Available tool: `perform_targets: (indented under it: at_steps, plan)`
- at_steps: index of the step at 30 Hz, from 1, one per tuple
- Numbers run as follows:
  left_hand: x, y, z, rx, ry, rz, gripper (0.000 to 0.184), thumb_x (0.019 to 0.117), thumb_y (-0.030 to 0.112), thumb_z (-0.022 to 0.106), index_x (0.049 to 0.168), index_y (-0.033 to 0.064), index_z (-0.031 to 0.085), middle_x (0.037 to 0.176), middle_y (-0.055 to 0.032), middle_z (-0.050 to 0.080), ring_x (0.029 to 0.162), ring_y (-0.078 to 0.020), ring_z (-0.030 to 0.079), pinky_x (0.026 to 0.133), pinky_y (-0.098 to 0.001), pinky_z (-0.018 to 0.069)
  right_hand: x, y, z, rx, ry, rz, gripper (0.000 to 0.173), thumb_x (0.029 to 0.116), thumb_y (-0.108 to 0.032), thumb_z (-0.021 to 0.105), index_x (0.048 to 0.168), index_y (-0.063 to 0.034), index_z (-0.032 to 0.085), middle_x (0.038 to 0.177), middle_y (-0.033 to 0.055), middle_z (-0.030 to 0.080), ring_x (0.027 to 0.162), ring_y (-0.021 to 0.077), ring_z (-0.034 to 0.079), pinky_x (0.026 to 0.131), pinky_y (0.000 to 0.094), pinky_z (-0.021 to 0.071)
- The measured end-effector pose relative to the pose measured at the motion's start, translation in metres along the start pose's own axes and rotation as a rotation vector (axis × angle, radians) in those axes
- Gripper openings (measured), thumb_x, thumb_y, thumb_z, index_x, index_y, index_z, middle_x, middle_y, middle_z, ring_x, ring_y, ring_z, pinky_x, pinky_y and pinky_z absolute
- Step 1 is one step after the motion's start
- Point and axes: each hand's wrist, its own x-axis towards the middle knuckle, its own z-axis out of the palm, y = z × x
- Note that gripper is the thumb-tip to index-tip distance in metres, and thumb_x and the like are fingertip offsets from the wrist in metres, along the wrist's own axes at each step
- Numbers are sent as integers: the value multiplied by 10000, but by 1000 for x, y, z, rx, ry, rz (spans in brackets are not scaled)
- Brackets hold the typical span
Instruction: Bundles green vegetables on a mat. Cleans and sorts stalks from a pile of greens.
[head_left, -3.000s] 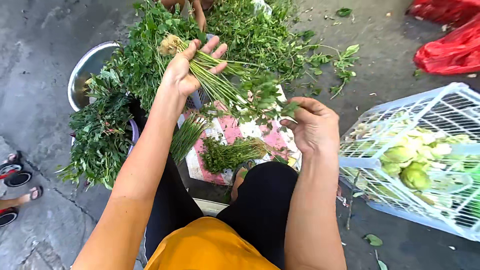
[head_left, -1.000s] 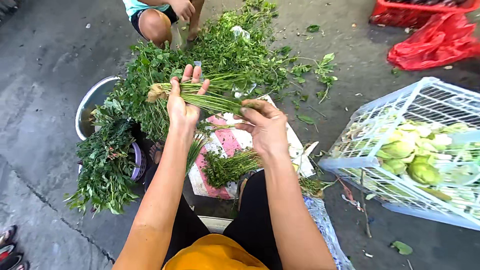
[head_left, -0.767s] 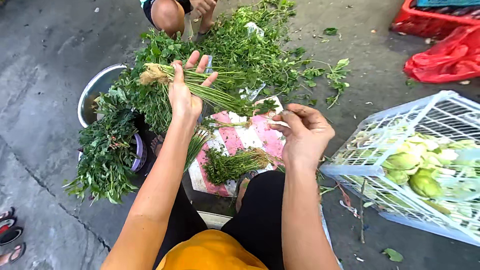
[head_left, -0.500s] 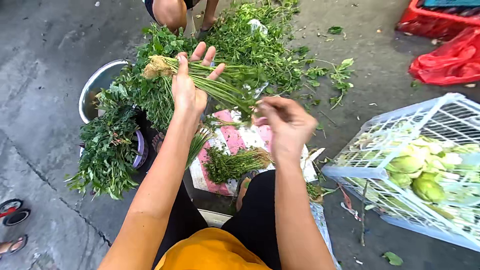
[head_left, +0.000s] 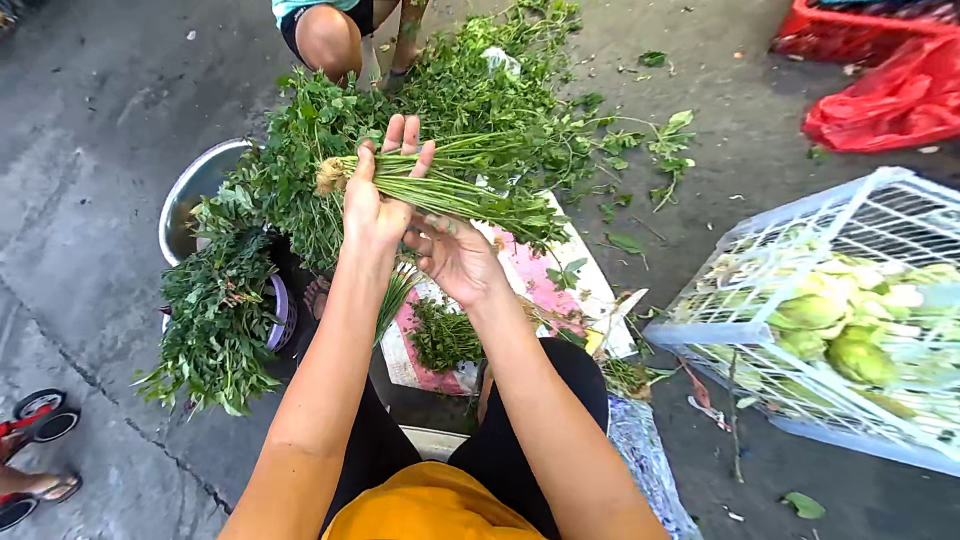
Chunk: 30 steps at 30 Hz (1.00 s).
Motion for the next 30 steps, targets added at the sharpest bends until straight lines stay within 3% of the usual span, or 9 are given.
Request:
perform_targets:
  at_steps: [11,13,15,17,18,20,22,27,30]
  plan:
    - [14,11,-5,-19,-18,10,331,1131,318,307,982,110,518,1019,-115,717,934,-228,743,790,-375,629,-44,-44,-46,-803,214,-158,250,1078,-207,517,1187,-74,700,894,-1,690,649,60,632,557,216,563]
    - [19,18,-4,-56,14,35,323,1129,319,301,999,101,501,1003,-123,708,929,-230,740,796,-374,629,-67,-69,-85,-1117,386,-171,246,1060,-227,554,1195,-82,701,909,52,691,674,142,666,563,307,596]
    - [20,23,-4,-95,47,57,312,1128,315,299,1020,91,487,1009,-130,705,945,-234,739,819,-379,626,-92,-95,-119,-1607,662,-30,361,1026,-277,628,1355,-128,636,1204,191,664,899,325,717,704,513,616]
    - [20,23,-5,-129,83,71,295,1126,286,310,1038,71,492,1009,-135,709,963,-240,739,854,-385,617,-110,-107,-132,-1857,894,123,619,980,-218,667,1548,-97,455,1517,385,375,1173,576,567,919,731,447]
    - [21,21,-5,-146,88,66,282,1123,274,311,1060,64,490,1014,-138,704,971,-241,736,869,-383,614,-114,-109,-129,-1856,947,81,608,990,-221,647,1547,-75,452,1524,390,357,1172,572,566,937,711,451]
    - [24,14,-3,-172,112,59,281,1120,266,318,1065,55,495,1002,-145,706,957,-240,737,876,-374,611,-109,-97,-106,-1673,876,-162,393,1010,-198,620,1359,-19,606,1308,269,576,879,355,692,745,510,592]
    - [24,7,-5,-205,140,20,305,1118,272,312,1090,38,506,1025,-153,703,966,-239,734,893,-360,605,-94,-67,-69,-1146,610,-281,207,1015,-98,602,1198,-11,647,1071,131,667,682,177,675,573,340,597]
    - [17,-3,-4,-236,179,-38,309,1115,288,327,1119,37,508,1028,-144,693,954,-224,728,889,-334,601,-40,-30,-17,-268,95,-329,353,1006,-92,575,1345,-174,521,1200,57,669,874,168,728,609,291,627]
    - [11,-2,-9,-178,164,-20,281,1113,277,341,1095,50,505,982,-142,695,921,-228,735,857,-346,614,-15,-30,9,-80,138,-360,159,1013,24,521,1107,-97,564,949,84,722,718,171,738,540,268,616]
